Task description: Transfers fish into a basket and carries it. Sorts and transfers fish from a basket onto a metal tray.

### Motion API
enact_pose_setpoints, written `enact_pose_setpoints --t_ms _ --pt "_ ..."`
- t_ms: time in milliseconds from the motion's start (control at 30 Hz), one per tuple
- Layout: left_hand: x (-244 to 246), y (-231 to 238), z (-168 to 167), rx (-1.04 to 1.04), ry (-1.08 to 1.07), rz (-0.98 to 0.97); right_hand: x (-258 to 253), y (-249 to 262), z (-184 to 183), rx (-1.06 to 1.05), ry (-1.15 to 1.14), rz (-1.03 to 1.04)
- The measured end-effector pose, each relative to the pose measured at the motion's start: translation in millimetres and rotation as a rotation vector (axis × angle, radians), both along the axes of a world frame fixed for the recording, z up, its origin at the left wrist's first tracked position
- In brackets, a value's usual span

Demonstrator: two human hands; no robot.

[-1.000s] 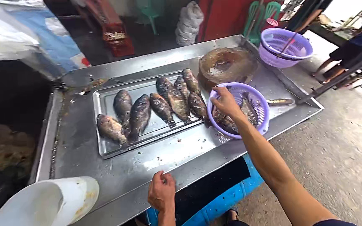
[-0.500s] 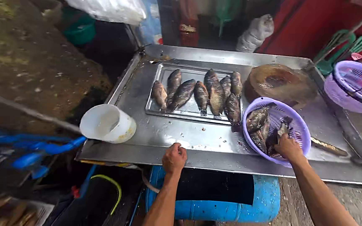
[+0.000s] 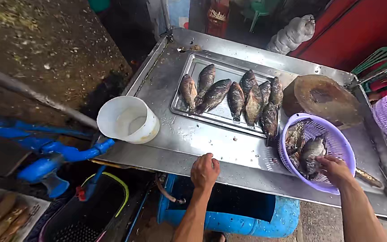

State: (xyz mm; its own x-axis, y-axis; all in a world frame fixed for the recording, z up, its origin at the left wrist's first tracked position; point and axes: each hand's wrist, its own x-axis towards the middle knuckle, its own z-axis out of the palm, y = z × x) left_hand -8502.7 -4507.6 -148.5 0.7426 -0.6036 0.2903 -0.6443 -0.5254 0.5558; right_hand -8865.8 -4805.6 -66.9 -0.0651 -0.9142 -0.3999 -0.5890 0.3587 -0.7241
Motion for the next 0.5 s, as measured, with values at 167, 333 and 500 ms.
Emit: enact_pose_setpoints --t_ms 167,333,500 --pt "1.9 4.9 -0.9 0.02 0.014 -0.073 30.3 15.8 14.5 0.039 0.03 0.031" --pt "2.7 6.1 -2.0 0.019 0.035 -0.107 1.3 26.9 32.7 -0.251 0.105 -0.019" --pt "3.7 7.0 3.2 0.077 0.127 -0.094 -76.4 66.0 29.8 -0.491 0.307 -0.227"
